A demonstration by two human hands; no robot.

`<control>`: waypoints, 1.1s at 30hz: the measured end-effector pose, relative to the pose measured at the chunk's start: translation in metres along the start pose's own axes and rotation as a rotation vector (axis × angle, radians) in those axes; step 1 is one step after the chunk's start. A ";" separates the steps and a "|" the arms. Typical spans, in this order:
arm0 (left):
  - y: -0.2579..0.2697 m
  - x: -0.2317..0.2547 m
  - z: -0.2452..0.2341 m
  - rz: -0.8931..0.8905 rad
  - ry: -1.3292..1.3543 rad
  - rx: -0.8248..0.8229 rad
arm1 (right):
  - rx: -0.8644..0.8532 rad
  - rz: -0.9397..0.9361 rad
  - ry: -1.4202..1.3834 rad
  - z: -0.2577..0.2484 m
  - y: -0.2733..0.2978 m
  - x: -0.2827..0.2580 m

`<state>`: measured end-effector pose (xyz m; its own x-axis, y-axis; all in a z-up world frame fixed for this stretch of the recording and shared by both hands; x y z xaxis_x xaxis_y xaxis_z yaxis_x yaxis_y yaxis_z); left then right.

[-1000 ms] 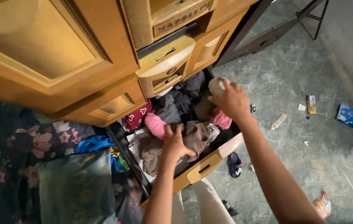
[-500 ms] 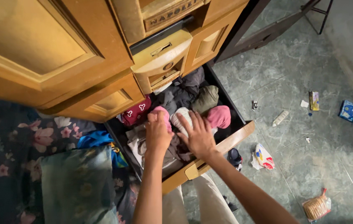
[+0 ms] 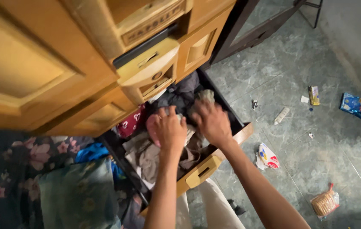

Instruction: The person sorts and organizes various items of clothing by retrieving them from a plastic drawer unit and a chair, then folding and stacking them before placing them inside a wooden wardrobe.

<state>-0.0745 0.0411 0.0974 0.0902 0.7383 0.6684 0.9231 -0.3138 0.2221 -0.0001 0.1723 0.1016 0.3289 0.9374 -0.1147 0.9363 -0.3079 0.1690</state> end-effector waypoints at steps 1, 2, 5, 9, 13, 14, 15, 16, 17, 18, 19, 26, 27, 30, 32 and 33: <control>0.001 0.014 0.000 0.076 0.037 0.045 | -0.027 -0.030 0.027 0.012 -0.006 0.007; 0.006 0.027 0.002 0.148 0.074 0.085 | 0.096 -0.146 0.029 0.024 -0.008 0.013; 0.005 0.068 0.020 0.320 0.227 0.173 | 0.082 -0.203 -0.290 0.045 -0.016 0.046; 0.006 0.120 0.060 0.429 0.361 0.237 | -0.106 -0.029 -0.941 0.022 -0.013 0.124; 0.003 0.185 0.130 0.438 0.418 0.152 | 0.084 0.128 -1.252 0.003 -0.009 0.229; 0.005 0.203 0.154 0.446 0.398 0.138 | 0.114 0.227 -1.229 0.004 -0.011 0.258; 0.007 0.220 0.180 0.455 0.378 0.125 | 0.144 0.326 -1.205 0.008 -0.013 0.286; 0.007 0.236 0.209 0.418 0.394 0.089 | 0.170 0.425 -1.176 0.014 -0.013 0.313; 0.007 0.249 0.239 0.381 0.411 0.052 | 0.172 0.430 -1.164 0.021 -0.014 0.336; 0.007 0.259 0.269 0.340 0.429 0.015 | 0.171 0.437 -1.149 0.029 -0.012 0.360; 0.005 0.266 0.298 0.297 0.446 0.005 | 0.170 0.443 -1.135 0.037 -0.009 0.382; -0.036 0.241 0.450 0.117 0.308 0.008 | 0.050 0.524 -0.964 0.117 -0.025 0.484; -0.047 0.225 0.466 0.125 0.277 0.006 | 0.018 0.504 -0.921 0.133 -0.034 0.490; -0.084 0.158 0.520 0.036 0.024 0.006 | -0.059 0.436 -0.783 0.190 -0.067 0.503; -0.113 0.100 0.557 0.073 -0.169 0.045 | -0.080 0.351 -0.701 0.234 -0.089 0.512; -0.128 0.072 0.581 0.079 -0.226 0.057 | -0.076 0.288 -0.666 0.255 -0.106 0.518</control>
<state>0.0307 0.4815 -0.2956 0.2382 0.8298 0.5046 0.9290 -0.3461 0.1306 0.1027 0.6490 -0.2249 0.5892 0.5155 -0.6222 0.7979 -0.4927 0.3473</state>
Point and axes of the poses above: each hand's wrist, its own y-axis away from the middle knuckle, its own z-axis out of the palm, x = y × z, the point moved 2 cm from there along -y, towards the middle knuckle, and after that the axes turned 12 degrees about y, right-handed, at the moved point
